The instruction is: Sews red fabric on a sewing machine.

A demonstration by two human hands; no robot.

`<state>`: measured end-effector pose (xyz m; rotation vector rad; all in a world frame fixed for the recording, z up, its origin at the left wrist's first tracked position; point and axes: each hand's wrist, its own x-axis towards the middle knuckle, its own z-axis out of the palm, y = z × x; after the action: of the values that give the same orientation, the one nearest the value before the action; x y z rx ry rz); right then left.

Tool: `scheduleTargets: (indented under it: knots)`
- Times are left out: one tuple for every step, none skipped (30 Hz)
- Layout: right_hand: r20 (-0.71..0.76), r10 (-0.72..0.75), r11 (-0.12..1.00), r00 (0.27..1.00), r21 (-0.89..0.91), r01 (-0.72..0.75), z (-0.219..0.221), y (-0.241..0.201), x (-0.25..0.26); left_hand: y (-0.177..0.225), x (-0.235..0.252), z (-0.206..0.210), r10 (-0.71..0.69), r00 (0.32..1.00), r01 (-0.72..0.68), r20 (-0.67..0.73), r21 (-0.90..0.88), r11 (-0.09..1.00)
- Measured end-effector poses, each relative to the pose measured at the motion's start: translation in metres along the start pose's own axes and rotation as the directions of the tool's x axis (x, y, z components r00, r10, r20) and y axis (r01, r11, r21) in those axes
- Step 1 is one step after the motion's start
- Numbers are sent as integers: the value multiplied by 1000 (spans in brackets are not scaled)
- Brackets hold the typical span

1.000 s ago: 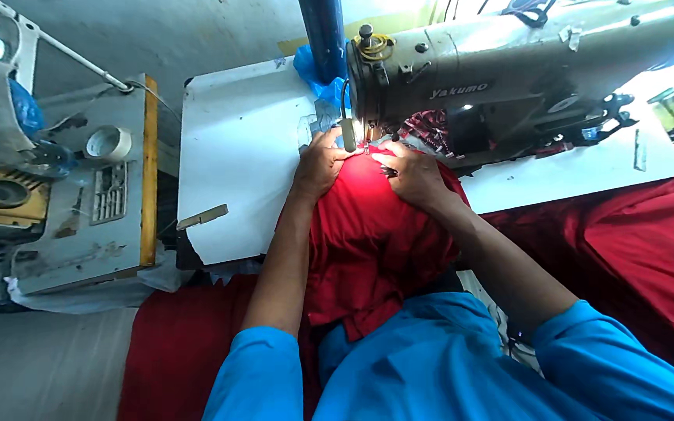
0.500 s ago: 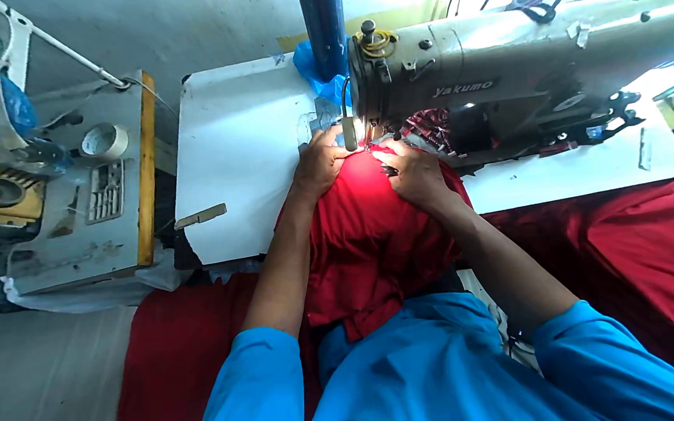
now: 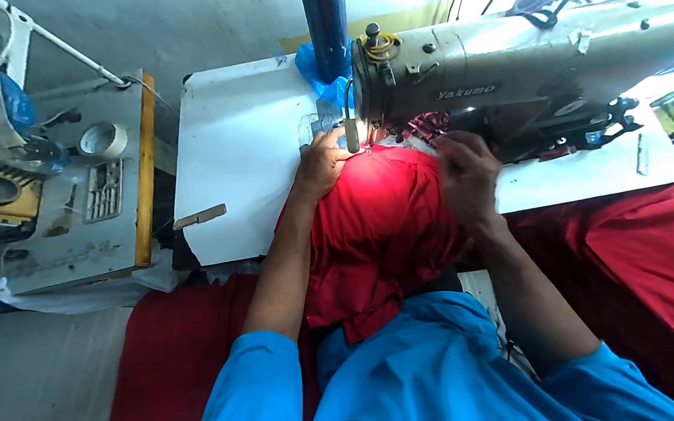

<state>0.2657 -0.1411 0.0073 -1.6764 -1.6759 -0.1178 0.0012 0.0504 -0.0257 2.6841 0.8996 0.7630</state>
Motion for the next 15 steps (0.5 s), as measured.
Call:
scheduleTargets:
  knots:
    - [-99,43,997,994,-56,-49,-18,15,-8,0,0,0,-1,1000,1,1,-1,1000]
    - [-192,89,987,977,-114,-112,-33,33,-13,0,0,0,-2,1000,2,0,1,1000]
    - [-259,132,969,957,-171,-179,-45,51,-16,0,-1,0,-1,1000,1,-2,4,1000]
    - [-284,183,944,941,-218,-249,-55,66,-19,-1,-1,1,3,1000,-3,-10,3,1000]
    - [-264,243,915,933,-257,-311,-61,78,-22,0,-1,1,8,1000,-8,-18,1,1000]
    - [-217,298,888,929,-293,-354,-66,88,-25,0,0,1,10,1000,-10,-19,-2,1000]
    - [-169,332,874,928,-316,-370,-68,96,-27,1,1,0,7,1000,-7,-15,0,1000]
    - [-137,340,871,930,-326,-367,-69,101,-29,2,1,-1,2,1000,-2,-7,0,1000]
    - [-118,340,872,933,-333,-359,-69,104,-30,3,1,-1,-5,1000,5,-1,0,1000]
    - [-107,338,872,935,-338,-354,-69,104,-31,3,0,-2,-10,1000,10,1,-1,1000]
    - [-97,346,868,933,-344,-358,-68,101,-31,3,-1,-2,-15,1000,15,9,0,1000]
    - [-91,360,859,929,-357,-368,-66,98,-31,3,-1,-2,-15,1000,15,11,-4,1000]
    - [-84,378,845,922,-374,-381,-63,97,-30,3,1,-2,-14,1000,14,6,-5,1000]
    - [-66,406,830,911,-391,-398,-60,97,-31,3,1,-2,-14,1000,14,1,-5,1000]
    - [-43,440,813,897,-405,-418,-56,98,-32,4,1,-2,-15,1000,15,0,-3,1000]
